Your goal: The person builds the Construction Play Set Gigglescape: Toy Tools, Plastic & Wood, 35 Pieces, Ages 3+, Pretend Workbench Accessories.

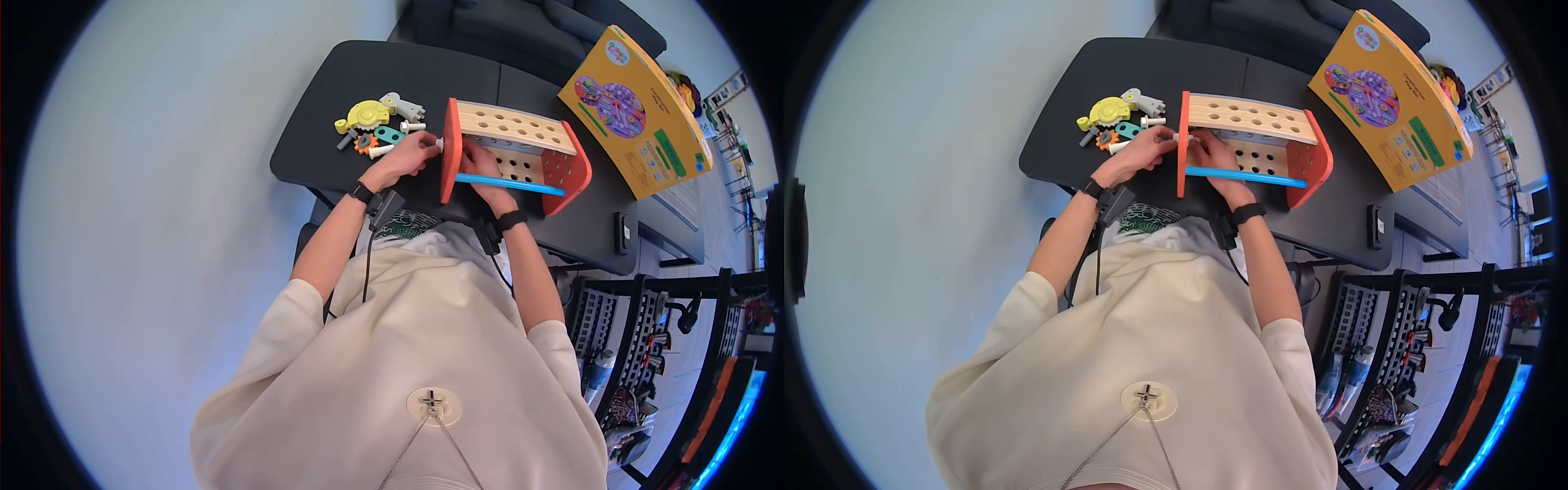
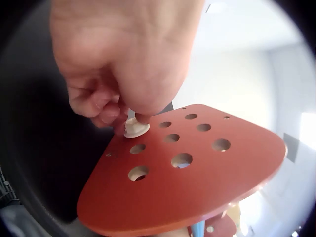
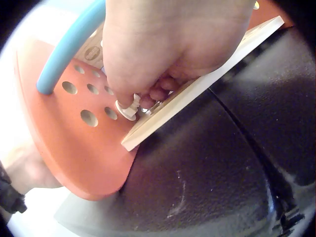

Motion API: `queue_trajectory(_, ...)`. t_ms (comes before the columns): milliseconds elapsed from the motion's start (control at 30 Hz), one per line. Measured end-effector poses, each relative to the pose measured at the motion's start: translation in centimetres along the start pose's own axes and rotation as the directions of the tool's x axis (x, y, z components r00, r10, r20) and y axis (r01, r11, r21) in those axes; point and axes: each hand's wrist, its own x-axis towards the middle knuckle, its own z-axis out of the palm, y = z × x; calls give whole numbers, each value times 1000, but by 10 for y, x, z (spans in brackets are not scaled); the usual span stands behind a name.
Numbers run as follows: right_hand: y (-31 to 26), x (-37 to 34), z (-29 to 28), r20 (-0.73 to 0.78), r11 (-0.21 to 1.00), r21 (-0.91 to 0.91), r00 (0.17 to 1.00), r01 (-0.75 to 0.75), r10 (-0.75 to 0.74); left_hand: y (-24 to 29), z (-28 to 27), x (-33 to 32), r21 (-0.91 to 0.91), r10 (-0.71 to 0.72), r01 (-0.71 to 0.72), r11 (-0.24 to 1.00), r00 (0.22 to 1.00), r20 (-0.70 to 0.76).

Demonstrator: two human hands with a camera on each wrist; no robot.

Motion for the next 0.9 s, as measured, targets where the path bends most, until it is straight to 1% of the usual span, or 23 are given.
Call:
queue_trajectory(33,0,0,0,-1,1000,2,1000,2,-2,1,1,-5,-3,93,-93,996,995,-41)
queue_trajectory(67,1,0,0,-2,1000,4,1000,4,-4,2,1,-5,-3,91,-91,996,995,-44)
queue_trajectory(133,0,0,-1,0,1000,-9,1000,-3,3,4,-2,-2,-125,-57,42,991,991,-123)
queue_trajectory(167,-2,-1,-1,0,1000,-25,1000,-13,13,4,-4,-1,-125,-60,44,991,990,-129)
queue_trajectory(233,-5,-2,-2,5,1000,-24,1000,-15,15,4,-7,3,-78,-146,143,987,989,-34)
queue_trajectory(267,-6,-2,-3,3,999,-28,1000,-21,21,2,-7,5,-61,-133,134,989,991,10)
queue_trajectory(300,-4,-1,-2,4,999,-29,1000,-21,21,-1,-7,6,-63,-133,134,989,991,10)
queue_trajectory(367,-1,0,-1,3,1000,-7,1000,-4,4,-2,-4,6,-16,-7,7,1000,1000,12)
queue_trajectory(400,1,0,-1,2,1000,-10,1000,-6,6,-3,-4,5,-17,-6,6,1000,1000,15)
queue_trajectory(467,-4,-2,-3,9,1000,-10,1000,-16,16,-2,-3,-3,-91,92,-93,992,996,-14)
queue_trajectory(500,-5,-2,-3,10,1000,-10,1000,-17,17,2,-3,-4,-91,91,-92,992,996,-14)
queue_trajectory(567,-6,-2,-3,7,1000,-21,1000,-22,22,10,-5,-1,-148,-104,96,984,994,-43)
queue_trajectory(600,-7,-2,-3,6,999,-22,1000,-23,23,9,-5,2,-148,-104,96,984,994,-42)
queue_trajectory(667,-6,-2,-4,6,999,-50,1000,5,-4,2,-5,8,-35,-101,102,994,995,22)
queue_trajectory(700,-6,-2,-4,4,999,-51,1000,4,-4,-2,-4,10,-34,-100,101,994,995,24)
queue_trajectory(767,-6,-1,-4,26,999,-30,999,-33,34,-4,-2,9,14,51,-51,999,998,26)
queue_trajectory(800,-6,-1,-4,24,999,-30,999,-33,34,-6,0,8,14,51,-52,999,998,28)
queue_trajectory(867,-10,-2,-5,20,998,-61,999,-29,30,-5,2,1,65,153,-151,986,988,-21)
queue_trajectory(900,-11,-2,-4,20,998,-60,999,-28,30,-3,3,0,66,152,-150,987,988,-22)
